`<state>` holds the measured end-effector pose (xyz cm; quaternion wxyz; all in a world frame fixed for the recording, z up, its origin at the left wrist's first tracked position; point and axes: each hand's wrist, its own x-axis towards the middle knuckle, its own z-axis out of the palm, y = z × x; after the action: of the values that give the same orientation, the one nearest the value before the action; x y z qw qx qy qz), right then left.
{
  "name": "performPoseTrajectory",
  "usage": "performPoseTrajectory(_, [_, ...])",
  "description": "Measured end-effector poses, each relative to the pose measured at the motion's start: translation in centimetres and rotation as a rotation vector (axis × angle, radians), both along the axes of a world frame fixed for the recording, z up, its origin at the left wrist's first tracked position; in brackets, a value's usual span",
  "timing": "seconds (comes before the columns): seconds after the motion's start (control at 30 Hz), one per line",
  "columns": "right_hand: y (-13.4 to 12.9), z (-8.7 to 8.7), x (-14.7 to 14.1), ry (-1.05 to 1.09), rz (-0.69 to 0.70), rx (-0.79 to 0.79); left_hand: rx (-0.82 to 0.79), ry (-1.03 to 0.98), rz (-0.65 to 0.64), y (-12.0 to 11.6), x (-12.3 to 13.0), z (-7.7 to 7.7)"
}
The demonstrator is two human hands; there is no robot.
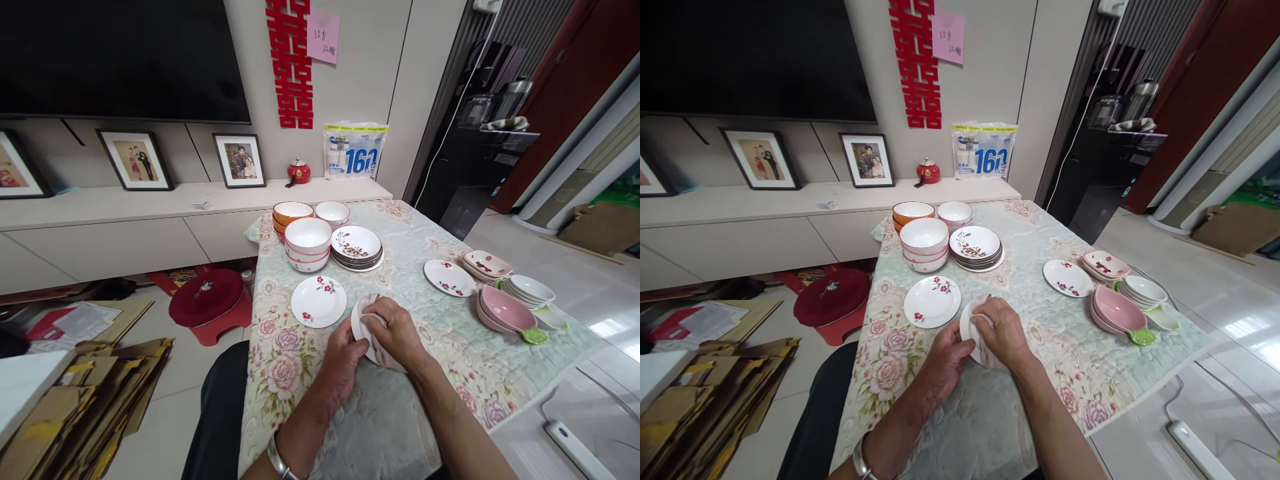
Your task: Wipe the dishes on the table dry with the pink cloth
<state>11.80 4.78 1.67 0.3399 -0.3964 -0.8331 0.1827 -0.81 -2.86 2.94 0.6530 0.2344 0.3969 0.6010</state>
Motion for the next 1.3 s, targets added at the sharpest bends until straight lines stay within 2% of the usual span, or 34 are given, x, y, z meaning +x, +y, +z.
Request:
performPoseTrajectory(0.1, [-0.4,0.8,0.2,0.056,0.211,-0.112,0.010,-0.019,0.010,0.0,0.0,-0.2])
performPoseTrajectory(0.17, [-0.3,1.1,0.5,0.035,0.214,-0.159,0.004,-0.015,0.016,0.0,0.0,-0.2])
performPoseTrajectory(0.23, [0.0,1.0,0.7,-0.020,0.067,-0.153,0.002,-0.003,0.013,0.0,0.0,-0.1])
performPoseTrajectory(0.3, [0.3,0.6,0.7,-0.071,-0.127,-0.080,0.004,0.006,0.007,0.0,0.0,0.0])
performPoseTrajectory(0.37, [0.4,0.3,0.6,-0.090,-0.214,0.009,0.003,0.004,-0.002,0.0,0.0,0.0])
performPoseTrajectory(0.43, [0.3,0.3,0.3,-0.067,-0.132,0.026,-0.001,-0.003,-0.002,0.0,0.0,0.0])
performPoseTrajectory(0.57, [-0.4,1.1,0.1,0.016,0.177,-0.105,0.002,-0.040,0.016,0.0,-0.1,-0.2])
performPoseTrajectory(0.67, [-0.6,1.6,0.6,-0.013,0.229,-0.142,0.002,-0.060,0.028,0.0,-0.2,-0.3])
performPoseTrajectory(0.73, [-0.4,1.4,0.9,-0.076,0.123,-0.116,0.000,-0.067,0.047,0.0,-0.2,-0.3])
performPoseTrajectory(0.87, [0.4,0.4,1.3,-0.170,-0.234,0.034,0.050,-0.058,0.066,0.1,-0.1,-0.5])
performPoseTrajectory(0.93, [0.5,-0.1,1.0,-0.149,-0.294,0.098,0.082,-0.038,0.052,0.1,0.0,-0.6])
performPoseTrajectory(1.0, [0.4,-0.3,0.6,-0.070,-0.213,0.092,0.098,-0.012,0.039,0.1,-0.1,-0.7])
performPoseTrajectory(1.17, [-0.4,0.4,-0.1,0.087,0.180,-0.095,0.140,0.030,0.084,0.3,-0.3,-1.1])
performPoseTrajectory(1.3, [-0.6,1.3,0.4,0.029,0.261,-0.174,0.127,0.013,0.141,0.4,-0.5,-0.9])
